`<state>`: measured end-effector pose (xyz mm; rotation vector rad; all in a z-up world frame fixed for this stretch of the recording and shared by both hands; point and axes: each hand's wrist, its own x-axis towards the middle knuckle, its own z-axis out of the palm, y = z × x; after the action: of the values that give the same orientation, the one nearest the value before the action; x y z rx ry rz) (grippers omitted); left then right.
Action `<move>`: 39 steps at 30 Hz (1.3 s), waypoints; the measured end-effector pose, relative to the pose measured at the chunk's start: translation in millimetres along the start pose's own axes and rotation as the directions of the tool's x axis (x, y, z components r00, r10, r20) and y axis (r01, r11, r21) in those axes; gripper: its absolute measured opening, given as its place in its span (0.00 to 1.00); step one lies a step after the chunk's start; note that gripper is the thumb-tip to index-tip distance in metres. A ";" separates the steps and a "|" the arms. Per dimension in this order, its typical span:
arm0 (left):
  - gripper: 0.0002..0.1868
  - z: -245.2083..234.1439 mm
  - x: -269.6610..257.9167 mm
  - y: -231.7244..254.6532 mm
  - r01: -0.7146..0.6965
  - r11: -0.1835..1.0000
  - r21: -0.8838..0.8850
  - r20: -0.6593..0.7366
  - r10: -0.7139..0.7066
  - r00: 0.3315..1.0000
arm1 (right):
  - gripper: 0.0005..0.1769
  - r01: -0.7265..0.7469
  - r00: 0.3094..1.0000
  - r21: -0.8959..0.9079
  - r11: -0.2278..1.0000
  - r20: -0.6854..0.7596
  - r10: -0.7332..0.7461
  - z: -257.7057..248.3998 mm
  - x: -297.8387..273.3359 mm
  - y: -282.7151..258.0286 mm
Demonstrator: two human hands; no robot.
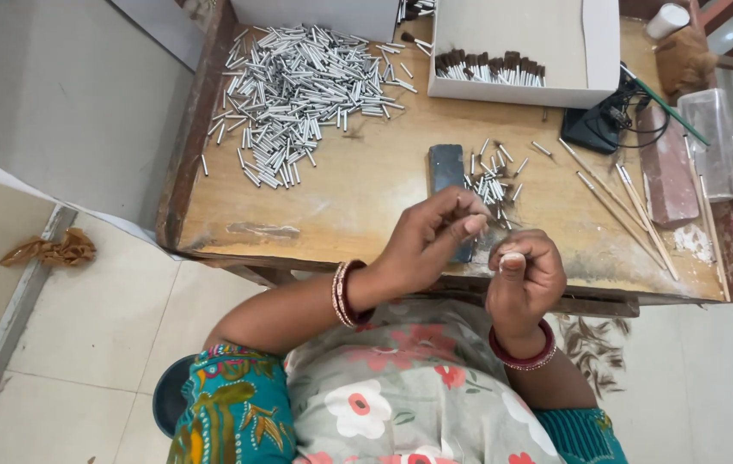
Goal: The recorder is assembling small paintbrushes by inserting bundles of bristles into metal ferrules and finishing them at a workbench.
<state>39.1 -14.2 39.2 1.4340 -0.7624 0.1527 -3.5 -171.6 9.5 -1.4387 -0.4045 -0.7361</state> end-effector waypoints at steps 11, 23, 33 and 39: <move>0.11 37.4 -36.4 -19.0 0.287 0.441 -0.850 0.044 -0.485 0.873 | 0.18 0.071 0.987 0.079 0.994 -0.148 -0.059 11.9 -14.9 20.4; 0.10 34.8 -45.4 -8.5 0.290 0.387 -0.875 0.071 -0.491 0.868 | 0.11 0.458 0.883 -0.558 0.692 0.195 -0.427 0.2 14.5 -30.8; 0.06 34.7 -50.6 -1.3 0.110 0.708 -0.698 -0.135 -0.280 0.950 | 0.09 0.297 0.950 -0.390 0.872 0.212 -0.229 -18.1 5.1 -42.7; 0.06 34.9 -50.9 -2.2 0.132 0.675 -0.726 -0.116 -0.310 0.944 | 0.09 0.297 0.951 -0.421 0.857 0.213 -0.225 -15.6 8.2 -43.9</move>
<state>-11.6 -29.3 7.4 0.7224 -0.3666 -0.1617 -29.7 -187.3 45.7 -1.9116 -0.5879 -0.9846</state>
